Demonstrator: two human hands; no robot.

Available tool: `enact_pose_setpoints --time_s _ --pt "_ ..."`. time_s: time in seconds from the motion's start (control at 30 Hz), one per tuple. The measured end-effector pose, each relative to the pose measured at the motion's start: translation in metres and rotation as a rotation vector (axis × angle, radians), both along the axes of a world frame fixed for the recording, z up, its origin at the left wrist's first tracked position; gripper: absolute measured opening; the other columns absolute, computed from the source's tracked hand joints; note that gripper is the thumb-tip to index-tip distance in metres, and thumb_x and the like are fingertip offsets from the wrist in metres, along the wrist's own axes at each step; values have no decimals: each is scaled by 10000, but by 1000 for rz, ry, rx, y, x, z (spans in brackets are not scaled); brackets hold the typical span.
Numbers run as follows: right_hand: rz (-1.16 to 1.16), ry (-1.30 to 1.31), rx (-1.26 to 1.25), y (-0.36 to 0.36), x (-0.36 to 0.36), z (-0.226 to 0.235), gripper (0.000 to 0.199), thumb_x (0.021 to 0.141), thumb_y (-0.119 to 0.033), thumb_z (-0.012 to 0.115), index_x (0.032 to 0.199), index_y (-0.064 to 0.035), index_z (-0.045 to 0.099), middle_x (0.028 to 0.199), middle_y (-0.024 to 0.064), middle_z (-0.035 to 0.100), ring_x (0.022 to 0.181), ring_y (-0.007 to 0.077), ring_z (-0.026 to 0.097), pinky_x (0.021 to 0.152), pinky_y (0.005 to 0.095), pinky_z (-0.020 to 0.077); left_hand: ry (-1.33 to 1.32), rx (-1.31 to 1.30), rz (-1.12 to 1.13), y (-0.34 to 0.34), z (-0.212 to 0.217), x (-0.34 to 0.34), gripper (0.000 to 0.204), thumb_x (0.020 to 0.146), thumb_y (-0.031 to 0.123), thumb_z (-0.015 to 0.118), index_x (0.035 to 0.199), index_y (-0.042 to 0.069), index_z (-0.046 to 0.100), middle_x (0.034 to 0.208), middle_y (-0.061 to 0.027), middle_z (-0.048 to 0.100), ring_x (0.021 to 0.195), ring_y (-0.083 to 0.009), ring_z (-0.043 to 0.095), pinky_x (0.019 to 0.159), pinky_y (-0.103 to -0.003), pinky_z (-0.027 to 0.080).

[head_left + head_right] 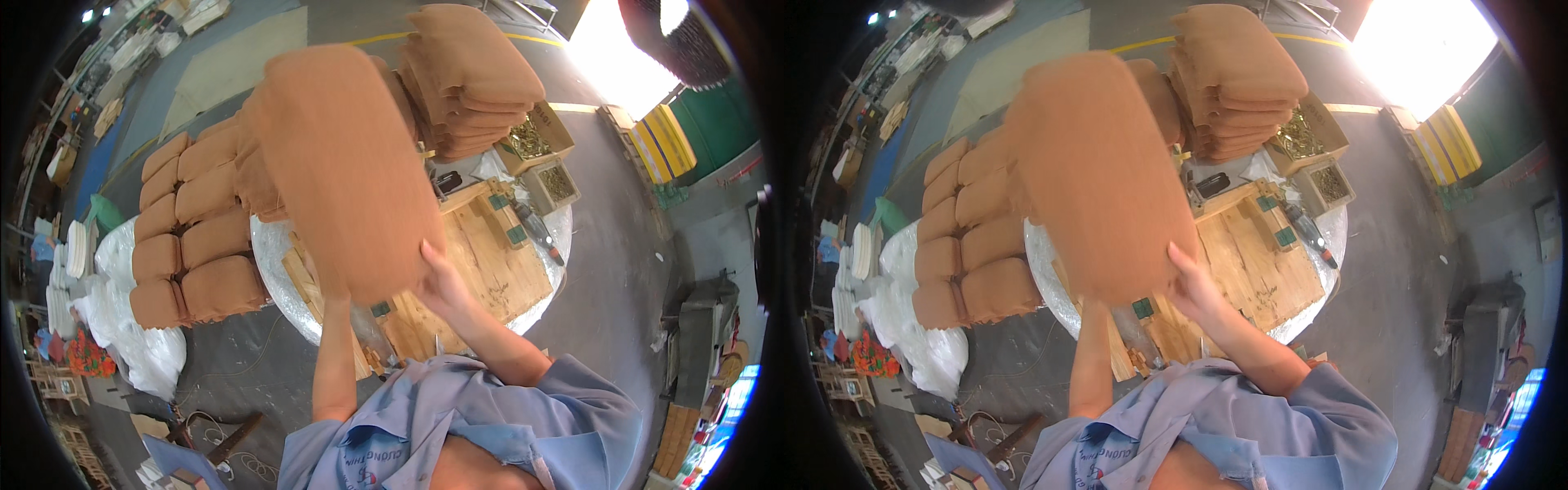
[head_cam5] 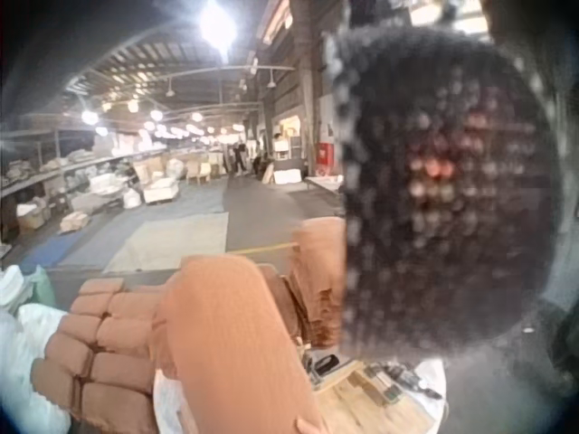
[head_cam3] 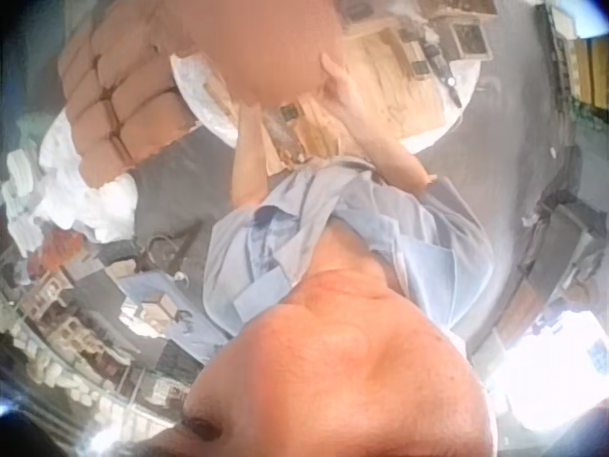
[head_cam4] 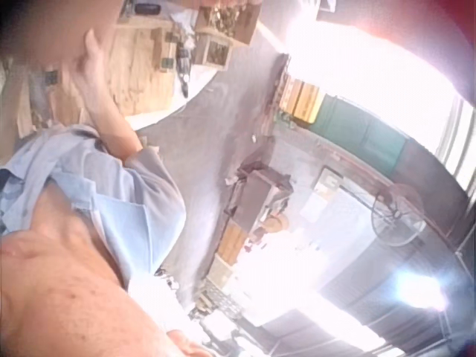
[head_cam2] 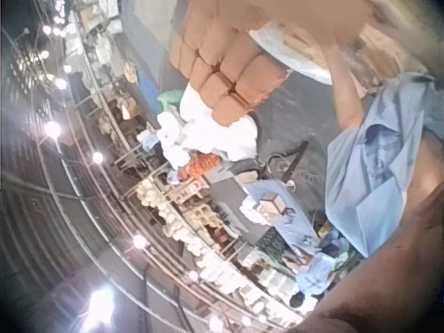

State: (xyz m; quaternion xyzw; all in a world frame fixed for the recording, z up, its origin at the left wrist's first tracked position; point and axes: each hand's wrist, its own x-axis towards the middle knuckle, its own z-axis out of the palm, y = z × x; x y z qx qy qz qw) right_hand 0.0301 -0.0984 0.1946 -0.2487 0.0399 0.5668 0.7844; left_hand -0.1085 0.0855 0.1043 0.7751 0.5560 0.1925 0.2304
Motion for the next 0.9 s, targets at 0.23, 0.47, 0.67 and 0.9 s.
enact_pose_setpoints --time_s 0.23,0.47,0.67,0.9 --pt "-184 -274 -249 164 98 31 569 1060 -281 713 1550 -108 484 1568 57 528 1441 292 508 1144 460 502 435 -87 148 -38 -112 -69 891 1046 516 603 1683 -3 258 1714 -219 338 1598 -392 309 1159 -790 313" --pt "-296 -193 -333 289 174 13 563 1028 -220 728 1502 -50 475 1526 186 509 1401 369 531 1148 526 542 418 -168 128 -26 -96 -54 895 1041 469 611 1693 1 216 1704 -198 357 1583 -397 344 1139 -789 364" --pt "-307 -249 -314 291 185 -45 568 1001 -255 759 1484 -99 504 1490 158 556 1328 370 603 1125 520 560 440 -147 111 -28 -98 -55 863 1053 416 598 1683 -29 212 1706 -211 351 1592 -409 330 1114 -802 391" --pt "-303 -311 -287 295 199 -62 615 988 -255 779 1509 -103 489 1496 139 562 1320 401 617 1035 521 612 423 -146 128 -30 -95 -53 864 1043 389 610 1682 -33 211 1701 -214 359 1597 -417 320 1125 -807 374"
